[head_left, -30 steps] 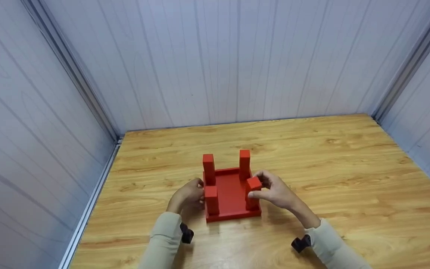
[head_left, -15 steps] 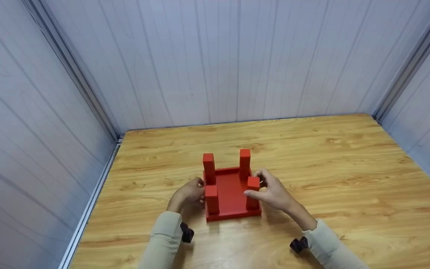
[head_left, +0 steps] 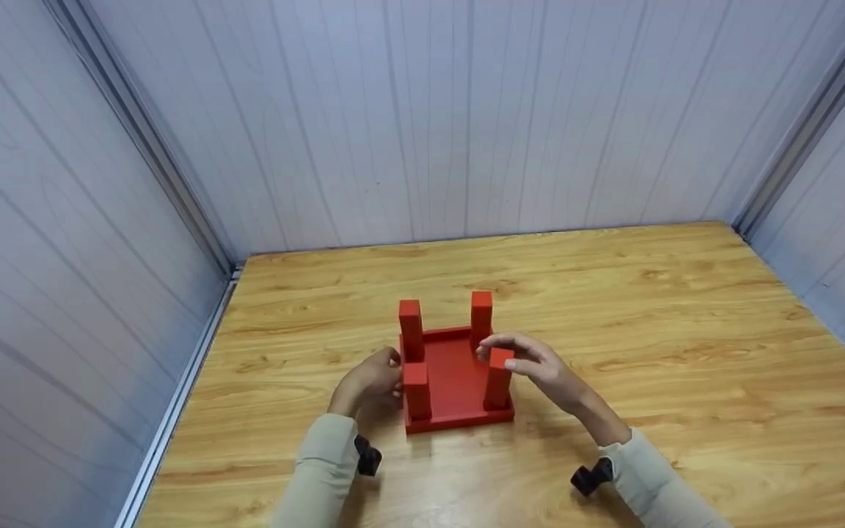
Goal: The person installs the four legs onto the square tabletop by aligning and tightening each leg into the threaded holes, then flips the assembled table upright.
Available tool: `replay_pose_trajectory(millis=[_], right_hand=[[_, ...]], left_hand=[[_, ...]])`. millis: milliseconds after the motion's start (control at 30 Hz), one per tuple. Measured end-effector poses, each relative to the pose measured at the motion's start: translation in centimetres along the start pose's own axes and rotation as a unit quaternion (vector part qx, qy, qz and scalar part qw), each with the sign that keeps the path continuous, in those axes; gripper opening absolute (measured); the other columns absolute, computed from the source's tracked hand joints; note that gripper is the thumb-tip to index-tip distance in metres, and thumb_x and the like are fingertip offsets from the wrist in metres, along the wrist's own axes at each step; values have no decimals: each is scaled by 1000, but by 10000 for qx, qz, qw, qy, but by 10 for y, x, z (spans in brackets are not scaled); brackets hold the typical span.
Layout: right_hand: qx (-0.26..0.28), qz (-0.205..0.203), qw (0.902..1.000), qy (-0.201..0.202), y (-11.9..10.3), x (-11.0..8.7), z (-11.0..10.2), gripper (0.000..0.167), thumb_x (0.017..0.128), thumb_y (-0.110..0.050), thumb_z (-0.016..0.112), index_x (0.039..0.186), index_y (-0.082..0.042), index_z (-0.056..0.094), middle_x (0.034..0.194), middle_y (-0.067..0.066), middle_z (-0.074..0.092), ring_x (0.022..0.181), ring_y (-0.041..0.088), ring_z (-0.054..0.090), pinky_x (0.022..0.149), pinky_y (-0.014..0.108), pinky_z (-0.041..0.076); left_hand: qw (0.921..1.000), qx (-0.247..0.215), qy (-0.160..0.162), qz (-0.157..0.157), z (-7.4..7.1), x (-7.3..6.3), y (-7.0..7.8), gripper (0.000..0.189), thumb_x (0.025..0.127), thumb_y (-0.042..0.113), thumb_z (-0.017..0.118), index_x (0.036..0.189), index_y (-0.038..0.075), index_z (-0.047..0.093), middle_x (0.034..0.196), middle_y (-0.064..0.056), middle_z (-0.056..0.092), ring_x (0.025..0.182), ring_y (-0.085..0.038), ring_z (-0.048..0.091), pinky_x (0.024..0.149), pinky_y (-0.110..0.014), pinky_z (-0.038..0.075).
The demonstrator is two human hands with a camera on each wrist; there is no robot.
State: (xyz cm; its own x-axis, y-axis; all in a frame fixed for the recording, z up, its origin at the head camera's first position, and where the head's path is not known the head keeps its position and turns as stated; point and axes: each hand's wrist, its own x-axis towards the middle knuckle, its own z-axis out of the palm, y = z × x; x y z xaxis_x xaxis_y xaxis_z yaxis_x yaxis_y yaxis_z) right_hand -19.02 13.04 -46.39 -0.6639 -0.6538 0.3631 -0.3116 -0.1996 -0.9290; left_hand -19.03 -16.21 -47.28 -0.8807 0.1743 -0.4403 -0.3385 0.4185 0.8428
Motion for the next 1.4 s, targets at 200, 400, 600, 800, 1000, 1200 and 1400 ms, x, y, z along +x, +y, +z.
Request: replay_pose_trajectory(millis=[200, 400, 600, 800, 1000, 1200, 1400], right_hand=[[768, 5, 9970, -97, 3, 0, -6, 35, 94, 1, 42, 125, 17, 46, 123, 20, 59, 119, 28, 53, 104, 34, 41], [751, 75, 9971, -8, 2, -1, -7, 34, 94, -1, 47, 123, 17, 46, 122, 15, 58, 117, 25, 53, 98, 28, 44], [432, 308, 9982, 285, 1, -3, -6, 32, 93, -2, 54, 119, 15, 45, 117, 10, 56, 102, 12, 56, 81, 23, 49], [-77, 557, 9969, 557, 3, -3, -5, 32, 90, -5, 62, 114, 10, 47, 108, 6, 55, 91, 11, 56, 74, 22, 50], [-717, 517, 9926, 829, 3, -3, -3, 32, 86, -5, 68, 108, 7, 49, 102, 11, 53, 89, 13, 57, 75, 23, 51], [-1338, 447, 9832, 1163, 2, -2, 3, 33, 83, -3, 71, 104, 4, 48, 99, 12, 51, 88, 14, 56, 78, 26, 50], [-1446, 500, 9796, 1305, 0, -1, 7, 35, 82, -3, 73, 105, 3, 48, 100, 12, 53, 89, 15, 57, 81, 31, 50]], left_hand=[[9997, -200, -111, 28, 0, 1, -1, 22, 90, -2, 44, 111, 1, 38, 64, -5, 39, 59, -18, 39, 56, -32, 42], [9999, -117, -82, 56, 0, 1, -1, 20, 91, -1, 44, 110, 1, 38, 65, -5, 39, 59, -18, 40, 56, -33, 44], [9998, -174, -18, 71, 1, 1, -1, 20, 91, -2, 45, 110, 0, 39, 67, -7, 41, 61, -19, 44, 62, -38, 53], [9998, -173, 35, 133, 2, 0, -2, 20, 90, -2, 46, 109, 0, 39, 67, -6, 40, 61, -19, 42, 58, -35, 47], [9996, -239, -4, 162, 3, -1, -2, 19, 90, -3, 45, 108, 0, 38, 67, -6, 39, 61, -18, 40, 57, -34, 44], [9985, -532, -114, 30, 2, 0, -2, 27, 87, -8, 40, 112, 1, 36, 65, -5, 35, 57, -17, 35, 55, -31, 36], [9978, -648, -134, 30, 2, 0, -2, 28, 86, -9, 41, 112, 0, 36, 64, -4, 34, 56, -16, 33, 54, -30, 33]])
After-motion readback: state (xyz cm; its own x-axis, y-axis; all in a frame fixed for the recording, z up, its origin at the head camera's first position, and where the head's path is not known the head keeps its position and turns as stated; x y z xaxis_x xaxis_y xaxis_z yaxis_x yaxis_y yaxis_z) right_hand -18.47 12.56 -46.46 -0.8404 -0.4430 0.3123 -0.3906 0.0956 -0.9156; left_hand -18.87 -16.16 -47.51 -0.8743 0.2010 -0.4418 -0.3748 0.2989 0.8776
